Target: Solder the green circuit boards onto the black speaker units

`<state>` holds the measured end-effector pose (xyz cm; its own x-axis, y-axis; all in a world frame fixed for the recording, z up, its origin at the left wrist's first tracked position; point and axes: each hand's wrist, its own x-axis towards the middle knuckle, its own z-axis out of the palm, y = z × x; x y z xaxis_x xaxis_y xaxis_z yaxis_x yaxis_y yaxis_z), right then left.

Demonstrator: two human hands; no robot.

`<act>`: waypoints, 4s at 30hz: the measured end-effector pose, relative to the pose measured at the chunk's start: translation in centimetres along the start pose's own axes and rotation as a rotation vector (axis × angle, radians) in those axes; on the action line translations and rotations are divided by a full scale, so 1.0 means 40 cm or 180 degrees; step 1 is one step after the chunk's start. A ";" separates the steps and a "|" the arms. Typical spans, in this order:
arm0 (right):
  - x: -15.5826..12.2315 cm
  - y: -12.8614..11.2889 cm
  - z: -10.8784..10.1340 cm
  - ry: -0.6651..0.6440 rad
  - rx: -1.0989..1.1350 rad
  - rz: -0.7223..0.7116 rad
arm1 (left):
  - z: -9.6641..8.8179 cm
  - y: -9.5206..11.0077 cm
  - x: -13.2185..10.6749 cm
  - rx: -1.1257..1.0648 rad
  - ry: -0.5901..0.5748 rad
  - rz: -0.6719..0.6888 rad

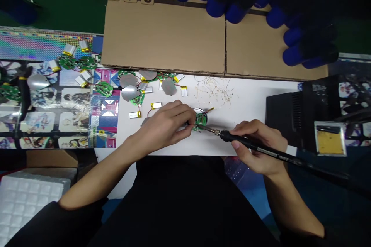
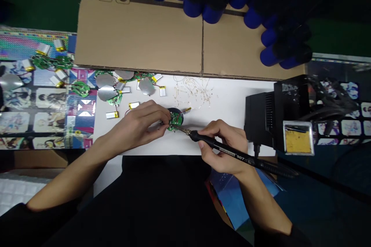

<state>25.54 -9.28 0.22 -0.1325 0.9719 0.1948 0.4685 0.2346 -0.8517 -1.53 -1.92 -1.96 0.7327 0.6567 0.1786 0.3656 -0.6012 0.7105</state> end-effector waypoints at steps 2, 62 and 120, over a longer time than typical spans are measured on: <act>-0.001 0.000 -0.001 -0.0005 -0.0007 -0.0005 | 0.000 0.000 0.000 0.0021 -0.0011 -0.0007; -0.090 0.145 0.092 0.1831 0.0134 0.0855 | -0.012 -0.013 0.002 -0.0113 -0.0264 0.0063; -0.035 0.003 0.029 0.1606 0.0666 0.0004 | -0.018 -0.012 0.008 -0.0092 -0.0240 0.0107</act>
<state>24.76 -10.66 -0.73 0.3276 0.8739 0.3591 0.2778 0.2742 -0.9207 -1.88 -1.10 -1.75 0.7858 0.5995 0.1518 0.3241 -0.6084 0.7244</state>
